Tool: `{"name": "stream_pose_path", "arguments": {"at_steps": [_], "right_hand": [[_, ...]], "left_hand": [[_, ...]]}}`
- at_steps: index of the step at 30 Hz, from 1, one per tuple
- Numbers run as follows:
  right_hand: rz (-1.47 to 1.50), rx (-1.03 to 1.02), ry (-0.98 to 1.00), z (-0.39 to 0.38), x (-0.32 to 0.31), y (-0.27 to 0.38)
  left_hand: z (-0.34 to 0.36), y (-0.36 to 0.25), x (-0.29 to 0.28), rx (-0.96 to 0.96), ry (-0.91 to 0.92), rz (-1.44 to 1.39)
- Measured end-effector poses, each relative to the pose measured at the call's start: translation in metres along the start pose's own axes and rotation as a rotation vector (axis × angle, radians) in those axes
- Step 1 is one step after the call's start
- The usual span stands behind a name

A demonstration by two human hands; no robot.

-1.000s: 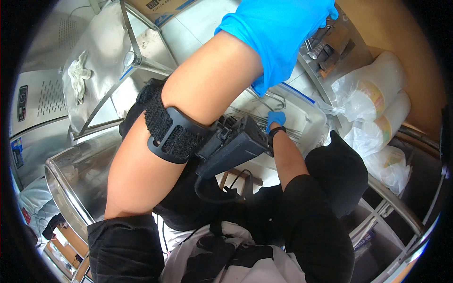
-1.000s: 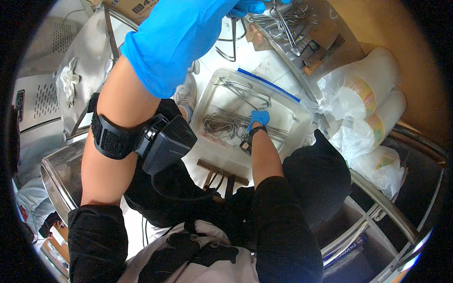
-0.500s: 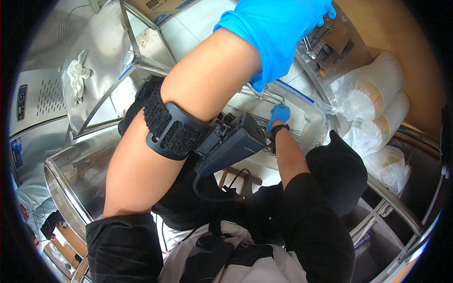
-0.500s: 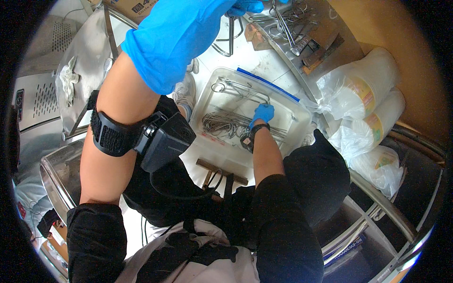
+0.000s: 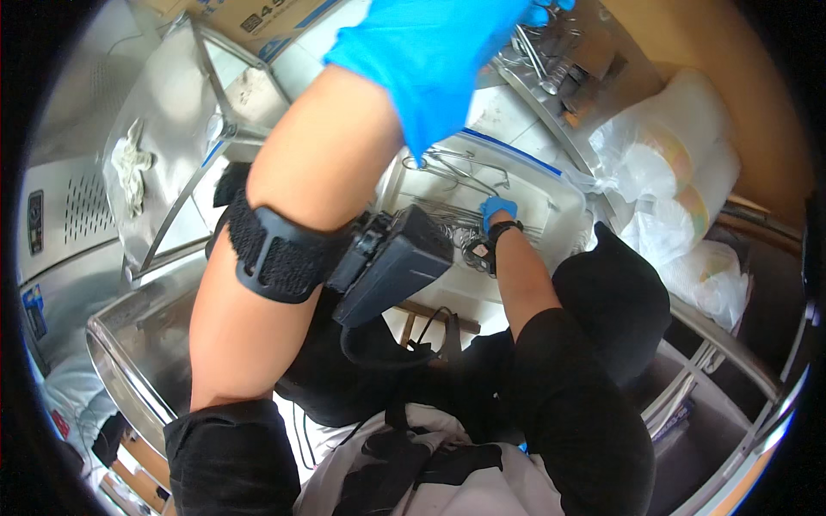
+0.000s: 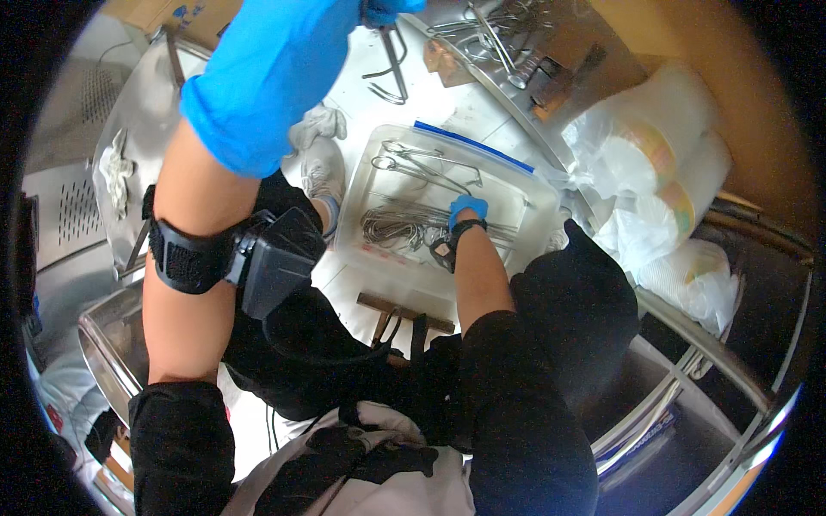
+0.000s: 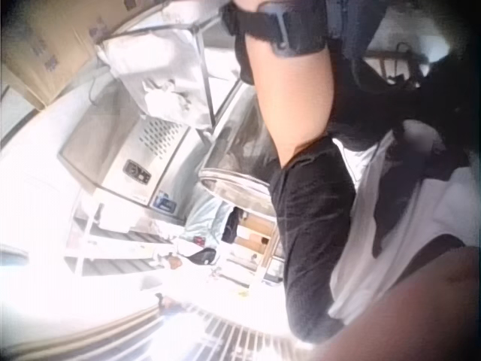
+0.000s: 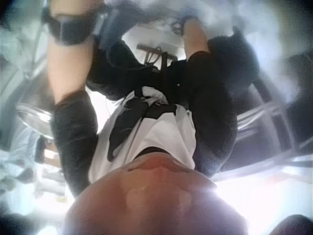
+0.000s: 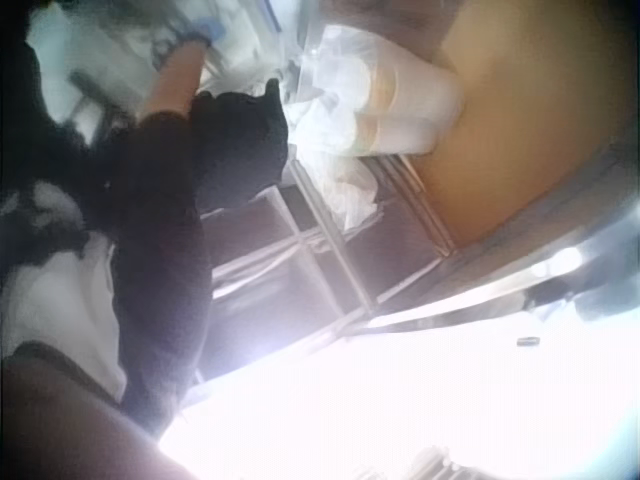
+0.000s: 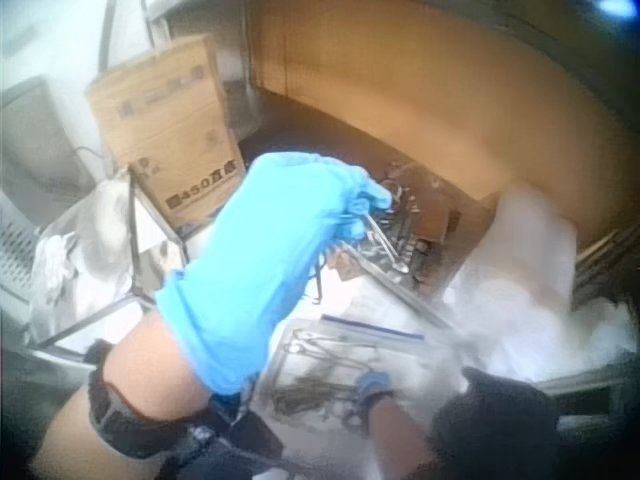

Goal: The person organizes metal surgical scissors and clamps by hand, picking them up from a pile on a counter and placing them into a plastic container on the floor.

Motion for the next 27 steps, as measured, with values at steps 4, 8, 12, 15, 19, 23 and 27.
{"name": "stream_pose_path", "arguments": {"at_steps": [4,8,12,15,19,23,27], "right_hand": [[0.051,0.085,0.081,-0.011,-0.004,-0.004],[0.281,-0.005,-0.231,0.0,0.003,-0.012],[0.705,0.155,-0.424,0.01,0.009,-0.026],[0.902,0.326,-0.491,0.011,0.013,-0.033],[0.529,0.21,-0.465,0.013,0.004,-0.014],[1.457,0.48,-0.796,-0.006,0.017,-0.031],[1.317,0.607,-0.631,0.019,0.046,-0.064]], "left_hand": [[-0.001,0.015,0.006,-0.215,0.188,-0.143],[-0.015,-0.002,-0.004,-0.432,0.155,-0.001],[-0.035,-0.014,-0.018,-0.486,0.13,0.032],[-0.044,-0.018,-0.024,-0.508,0.125,0.047],[-0.054,-0.022,-0.031,-0.533,0.108,0.061],[-0.062,-0.022,-0.038,-0.551,0.096,0.072],[-0.061,-0.023,-0.034,-0.562,0.108,0.057]]}}
Point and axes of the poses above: each hand's wrist, its own z-axis towards the middle knuckle, its own x-axis out of the palm, y = z × x, the point moved 6 cm from there along z, towards the middle knuckle, and after that the axes turned 11 degrees about z, right-handed, at the moved point
